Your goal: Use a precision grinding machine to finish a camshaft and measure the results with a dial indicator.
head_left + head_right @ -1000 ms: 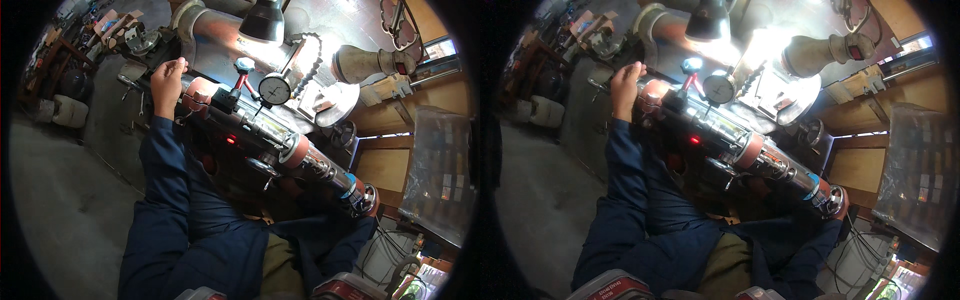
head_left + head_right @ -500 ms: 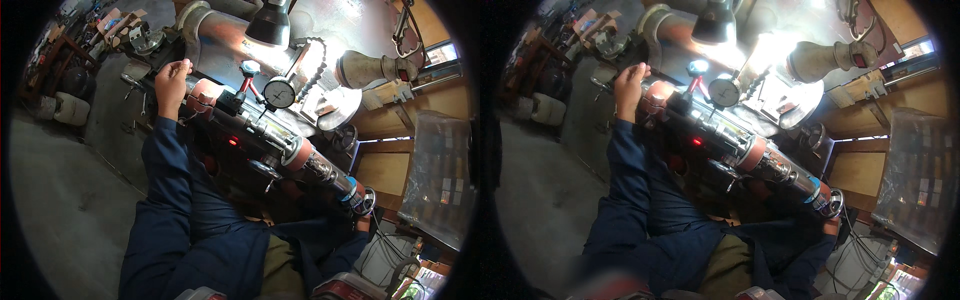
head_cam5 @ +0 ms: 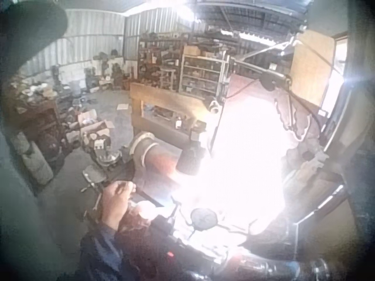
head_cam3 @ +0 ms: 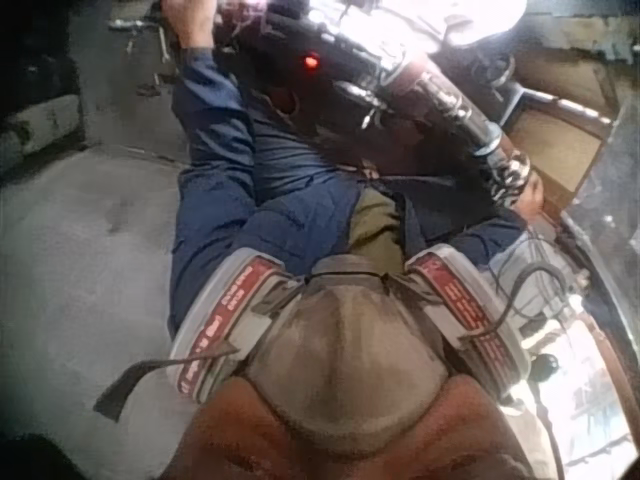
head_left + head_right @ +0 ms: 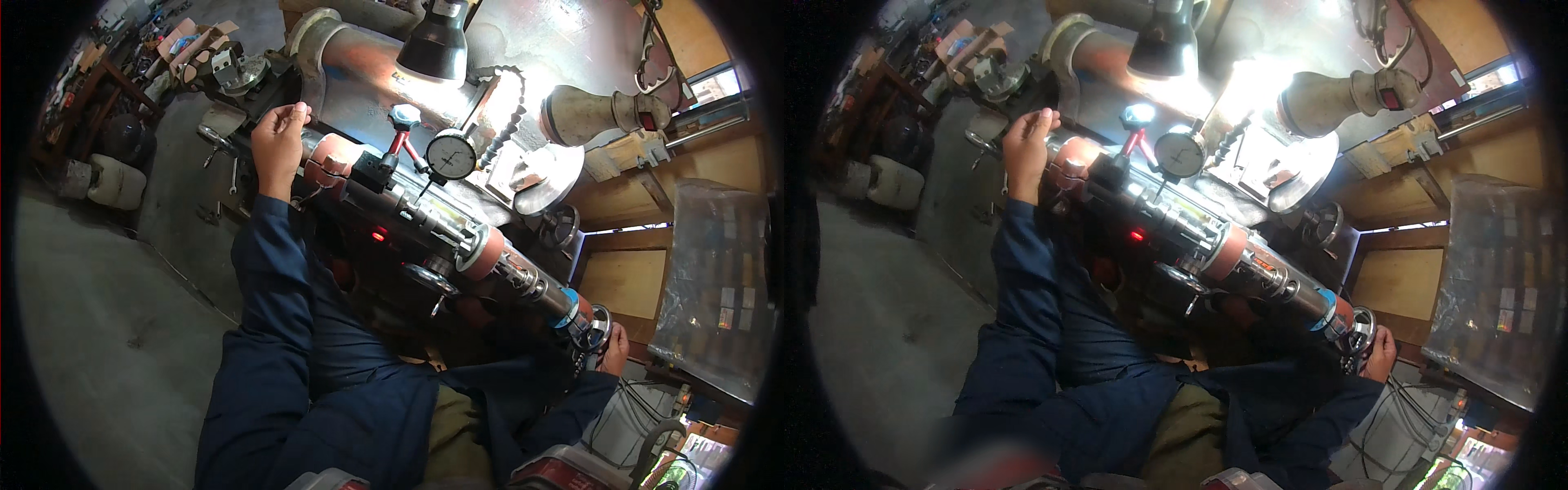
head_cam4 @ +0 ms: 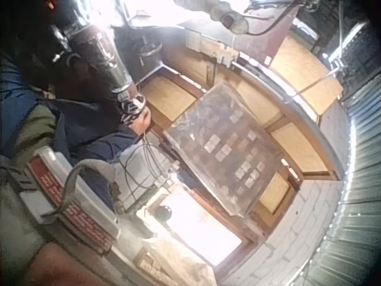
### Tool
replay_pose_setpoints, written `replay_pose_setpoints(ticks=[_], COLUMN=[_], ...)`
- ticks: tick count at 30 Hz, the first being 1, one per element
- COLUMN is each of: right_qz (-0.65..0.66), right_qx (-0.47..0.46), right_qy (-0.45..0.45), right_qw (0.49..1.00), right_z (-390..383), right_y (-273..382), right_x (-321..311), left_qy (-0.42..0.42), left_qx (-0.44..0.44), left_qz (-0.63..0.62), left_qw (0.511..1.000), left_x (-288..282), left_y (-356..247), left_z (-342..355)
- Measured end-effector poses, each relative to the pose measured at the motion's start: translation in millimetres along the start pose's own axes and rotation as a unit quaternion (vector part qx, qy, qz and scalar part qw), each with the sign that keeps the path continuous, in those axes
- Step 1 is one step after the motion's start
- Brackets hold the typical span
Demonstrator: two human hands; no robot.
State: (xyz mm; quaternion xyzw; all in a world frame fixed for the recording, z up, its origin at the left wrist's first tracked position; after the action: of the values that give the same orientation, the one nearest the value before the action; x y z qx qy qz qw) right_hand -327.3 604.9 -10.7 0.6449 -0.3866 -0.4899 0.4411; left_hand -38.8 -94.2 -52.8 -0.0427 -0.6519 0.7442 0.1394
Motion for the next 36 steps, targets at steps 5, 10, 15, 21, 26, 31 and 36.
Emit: replay_pose_setpoints(ticks=[5,10,15,21,26,31,36], right_qz=[-0.054,-0.304,-0.497,-0.160,-0.136,-0.073,-0.079], right_qx=[-0.028,-0.083,-0.209,-0.341,-0.288,-0.240,-0.311], right_qy=[-0.006,0.126,-0.297,0.131,0.170,0.178,0.155], right_qw=[0.998,0.941,0.788,0.917,0.933,0.951,0.934], right_z=[42,61,15,-48,-63,-57,-55], right_y=[-30,-36,83,160,163,148,162], right_x=[-6,-4,48,321,419,434,424], left_qy=[-0.021,0.228,0.348,0.308,0.268,0.249,0.360], left_qx=[0.092,0.217,0.313,0.353,0.333,0.340,0.347], left_qz=[-0.006,0.128,0.324,0.344,0.364,0.353,0.324], left_qw=[0.996,0.940,0.822,0.814,0.827,0.835,0.803], left_x=[2,36,67,81,87,88,78], left_y=[-37,-96,-110,-104,-106,-105,-115], left_z=[-14,-70,-99,-100,-103,-104,-102])
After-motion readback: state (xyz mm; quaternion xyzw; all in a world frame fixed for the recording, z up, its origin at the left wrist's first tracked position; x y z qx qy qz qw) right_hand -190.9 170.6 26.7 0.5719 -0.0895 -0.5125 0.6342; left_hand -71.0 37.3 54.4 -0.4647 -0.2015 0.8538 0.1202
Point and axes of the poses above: each hand's wrist, its own z-axis towards the middle knuckle, its own x-axis out of the palm, y = z × x, the point moved 4 cm from there along z, towards the middle knuckle, and after that the axes turned 2 degrees about -z, right-handed, at the moved point
